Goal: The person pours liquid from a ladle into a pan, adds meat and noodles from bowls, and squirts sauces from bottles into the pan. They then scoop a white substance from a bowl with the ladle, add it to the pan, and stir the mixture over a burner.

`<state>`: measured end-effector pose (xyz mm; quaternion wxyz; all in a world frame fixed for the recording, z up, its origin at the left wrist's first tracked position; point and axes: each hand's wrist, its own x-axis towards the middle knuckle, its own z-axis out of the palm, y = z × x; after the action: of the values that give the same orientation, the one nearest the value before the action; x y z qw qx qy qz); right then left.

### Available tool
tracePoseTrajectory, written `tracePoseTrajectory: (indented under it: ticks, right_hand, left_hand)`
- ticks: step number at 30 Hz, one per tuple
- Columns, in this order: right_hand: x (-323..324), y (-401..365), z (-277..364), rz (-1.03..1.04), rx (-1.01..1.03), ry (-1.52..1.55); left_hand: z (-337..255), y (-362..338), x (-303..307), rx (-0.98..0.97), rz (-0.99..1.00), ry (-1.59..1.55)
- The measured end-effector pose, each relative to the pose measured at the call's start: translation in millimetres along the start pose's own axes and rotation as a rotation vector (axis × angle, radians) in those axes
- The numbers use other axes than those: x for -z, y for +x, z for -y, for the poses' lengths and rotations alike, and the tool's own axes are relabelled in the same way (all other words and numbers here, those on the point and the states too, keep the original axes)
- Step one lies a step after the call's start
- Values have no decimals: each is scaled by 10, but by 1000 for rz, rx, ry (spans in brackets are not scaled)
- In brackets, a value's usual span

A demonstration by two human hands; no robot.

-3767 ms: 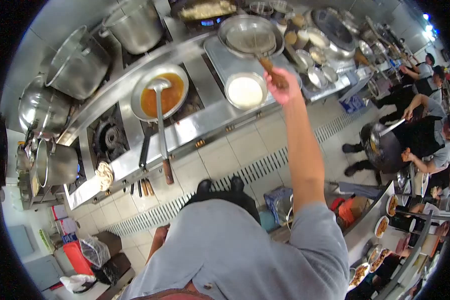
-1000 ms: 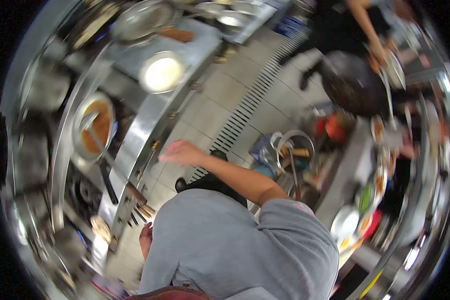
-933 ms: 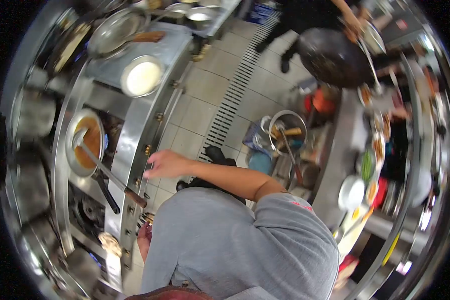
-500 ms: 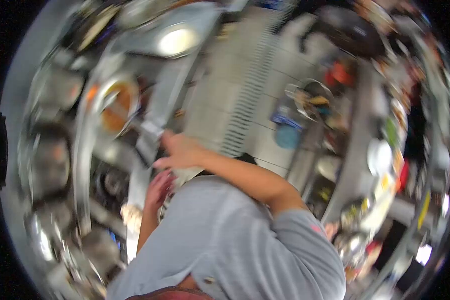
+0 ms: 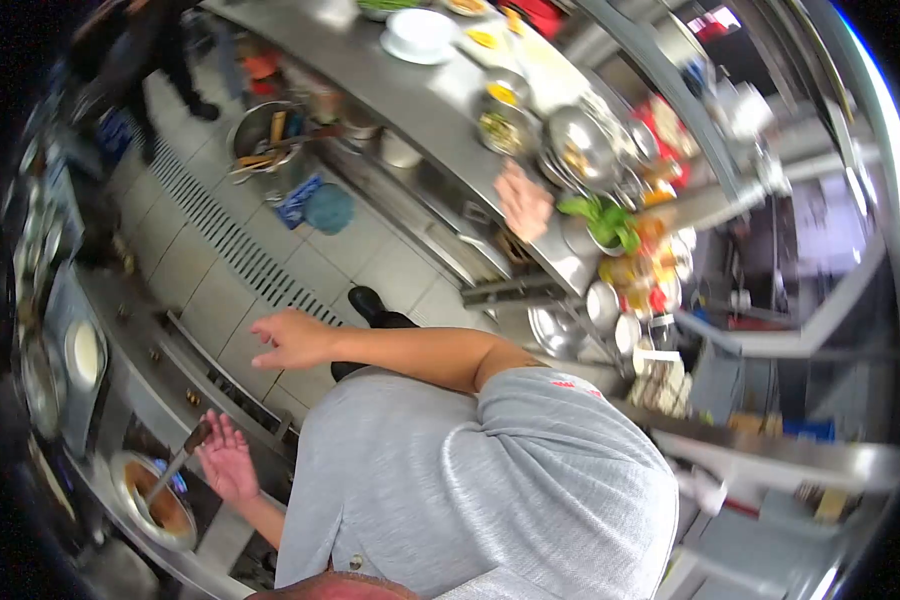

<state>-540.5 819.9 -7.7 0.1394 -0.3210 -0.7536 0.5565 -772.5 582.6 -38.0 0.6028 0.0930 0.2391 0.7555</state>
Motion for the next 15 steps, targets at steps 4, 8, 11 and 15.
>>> tracePoseTrajectory:
  ticks: [4, 8, 11, 15]
  right_hand:
    - [569, -1100, -541, -358, -195, 7]
    - [1138, -2493, -1128, -939, -503, -26]
    - [1660, -3562, -1550, -1604, -624, 89]
    - [2268, -4646, -2264, -2009, -792, -120]
  left_hand:
    - [-166, 137, 98, 94, -106, -101]
    - [-351, 206, 366, 124, -131, -67]
    - [-506, 220, 374, 152, -120, -68]
    - [-771, 98, 499, 91, -377, 9]
